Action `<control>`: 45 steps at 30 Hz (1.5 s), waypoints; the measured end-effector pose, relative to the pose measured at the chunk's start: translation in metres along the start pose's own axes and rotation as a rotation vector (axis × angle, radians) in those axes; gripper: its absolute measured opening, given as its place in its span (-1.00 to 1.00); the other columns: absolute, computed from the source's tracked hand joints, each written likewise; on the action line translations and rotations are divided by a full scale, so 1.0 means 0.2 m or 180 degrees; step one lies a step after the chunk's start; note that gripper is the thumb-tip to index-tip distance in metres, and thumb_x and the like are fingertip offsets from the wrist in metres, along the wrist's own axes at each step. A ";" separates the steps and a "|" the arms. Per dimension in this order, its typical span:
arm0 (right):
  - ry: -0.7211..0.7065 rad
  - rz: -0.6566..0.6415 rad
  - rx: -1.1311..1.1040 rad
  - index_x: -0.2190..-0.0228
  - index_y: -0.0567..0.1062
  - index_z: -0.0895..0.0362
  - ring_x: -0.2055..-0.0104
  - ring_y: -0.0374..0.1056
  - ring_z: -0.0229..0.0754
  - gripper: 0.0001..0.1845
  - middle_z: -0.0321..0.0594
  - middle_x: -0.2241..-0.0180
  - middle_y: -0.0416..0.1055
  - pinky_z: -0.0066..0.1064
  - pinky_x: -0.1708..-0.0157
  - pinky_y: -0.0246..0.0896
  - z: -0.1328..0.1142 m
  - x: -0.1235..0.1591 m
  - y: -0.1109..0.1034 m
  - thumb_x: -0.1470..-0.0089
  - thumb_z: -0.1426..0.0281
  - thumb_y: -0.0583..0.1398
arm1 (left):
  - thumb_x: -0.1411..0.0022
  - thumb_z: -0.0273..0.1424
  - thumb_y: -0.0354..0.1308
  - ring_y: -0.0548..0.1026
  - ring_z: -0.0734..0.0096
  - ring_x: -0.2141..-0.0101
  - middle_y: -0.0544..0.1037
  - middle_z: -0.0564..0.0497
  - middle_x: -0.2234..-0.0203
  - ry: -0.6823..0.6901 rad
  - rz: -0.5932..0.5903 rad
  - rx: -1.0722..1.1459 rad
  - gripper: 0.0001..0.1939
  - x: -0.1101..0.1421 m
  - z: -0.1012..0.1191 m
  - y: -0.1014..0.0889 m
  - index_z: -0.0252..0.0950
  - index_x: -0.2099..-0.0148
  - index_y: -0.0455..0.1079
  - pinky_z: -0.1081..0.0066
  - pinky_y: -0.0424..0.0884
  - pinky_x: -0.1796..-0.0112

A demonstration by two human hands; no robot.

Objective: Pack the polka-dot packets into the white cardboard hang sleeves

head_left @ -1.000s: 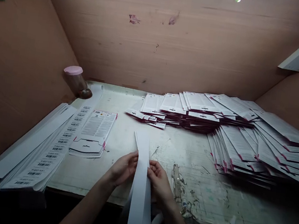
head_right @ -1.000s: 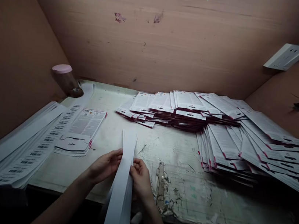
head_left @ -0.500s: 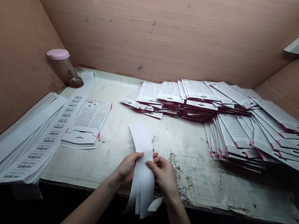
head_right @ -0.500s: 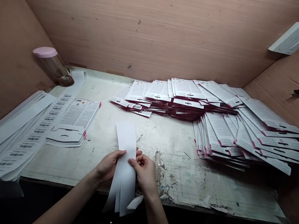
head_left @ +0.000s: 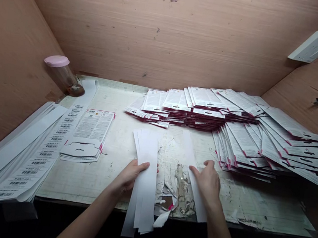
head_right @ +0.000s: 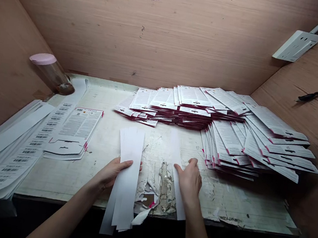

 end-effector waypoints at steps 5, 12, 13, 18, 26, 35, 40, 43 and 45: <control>-0.0522 -0.0960 -0.0151 0.42 0.41 0.09 0.41 0.35 -0.07 -0.66 -0.16 0.42 0.43 -0.34 0.48 0.18 -0.26 0.22 0.35 0.08 0.08 0.26 | -0.01 -0.33 0.38 0.60 0.16 0.29 0.63 -0.22 0.25 0.0184 0.0112 -0.0015 -0.59 -0.04 0.02 0.01 -0.39 0.09 0.48 0.28 0.50 0.24; -0.0340 -0.1122 -0.0124 0.66 0.29 0.07 0.63 0.20 -0.23 -0.73 -0.32 0.68 0.30 -0.42 0.59 0.00 -0.24 0.07 0.42 0.11 0.34 0.27 | -0.07 -0.32 0.33 0.59 0.11 0.19 0.61 -0.28 0.19 0.0159 0.0170 -0.0118 -0.68 -0.01 0.07 -0.09 -0.42 0.15 0.50 0.27 0.51 0.20; -0.0357 -0.0996 -0.0075 0.65 0.28 0.07 0.59 0.21 -0.22 -0.72 -0.30 0.66 0.31 -0.42 0.57 -0.01 -0.25 0.05 0.39 0.11 0.35 0.28 | -0.05 -0.32 0.35 0.59 0.12 0.19 0.62 -0.28 0.21 0.0171 0.0223 -0.0163 -0.67 -0.01 0.08 -0.11 -0.42 0.17 0.50 0.29 0.51 0.23; -0.0659 -0.1251 -0.0197 0.50 0.36 0.08 0.49 0.31 -0.21 -0.74 -0.27 0.51 0.42 -0.43 0.51 0.11 -0.41 0.20 0.53 -0.04 0.18 0.24 | 0.07 -0.33 0.43 0.59 0.15 0.30 0.64 -0.22 0.28 0.0370 0.0373 -0.0269 -0.55 -0.03 0.10 -0.12 -0.41 0.11 0.49 0.32 0.49 0.31; -0.0665 -0.1564 0.0171 0.61 0.29 0.10 0.55 0.34 -0.20 -0.71 -0.30 0.64 0.36 -0.44 0.53 0.12 -0.48 0.20 0.76 -0.06 0.37 0.23 | -0.05 -0.41 0.29 0.61 0.14 0.28 0.63 -0.25 0.25 0.0330 0.0468 -0.0222 -0.64 0.04 0.16 -0.26 -0.45 0.08 0.45 0.24 0.52 0.22; -0.1333 -0.1655 0.0289 0.39 0.43 0.11 0.42 0.38 -0.26 -0.80 -0.32 0.46 0.47 -0.49 0.42 0.19 -0.67 0.37 0.85 -0.08 0.23 0.26 | 0.01 -0.41 0.40 0.61 0.20 0.31 0.64 -0.19 0.26 0.0539 0.0620 -0.0315 -0.59 0.05 0.23 -0.36 -0.41 0.08 0.47 0.38 0.53 0.32; -0.1207 -0.1640 0.0626 0.47 0.45 0.14 0.47 0.37 -0.28 -0.82 -0.31 0.52 0.46 -0.50 0.47 0.16 -0.67 0.29 0.96 -0.13 0.33 0.20 | -0.15 -0.46 0.23 0.62 0.21 0.31 0.63 -0.24 0.27 0.0468 0.0777 -0.0258 -0.72 0.09 0.26 -0.43 -0.46 0.07 0.44 0.33 0.54 0.28; -0.1179 -0.1379 0.1031 0.47 0.48 0.16 0.35 0.42 -0.12 -0.85 -0.17 0.45 0.49 -0.39 0.37 0.21 -0.70 0.22 0.92 -0.03 0.34 0.28 | -0.15 -0.48 0.23 0.62 0.24 0.28 0.62 -0.24 0.22 0.0509 0.0927 -0.0249 -0.74 0.14 0.30 -0.53 -0.44 0.09 0.43 0.34 0.54 0.25; -0.1272 -0.1197 0.1232 0.33 0.50 0.18 0.21 0.42 0.00 -0.84 -0.05 0.30 0.50 -0.28 0.25 0.24 -0.73 0.23 0.88 -0.06 0.34 0.27 | -0.13 -0.47 0.26 0.61 0.25 0.29 0.63 -0.24 0.24 0.0559 0.1005 -0.0279 -0.75 0.15 0.31 -0.58 -0.44 0.12 0.44 0.37 0.55 0.28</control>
Point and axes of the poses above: each hand's wrist, its own x-axis away from the middle knuckle, its own y-axis out of the palm, z = x × y, the point moved 10 cm from there along -x, towards the middle knuckle
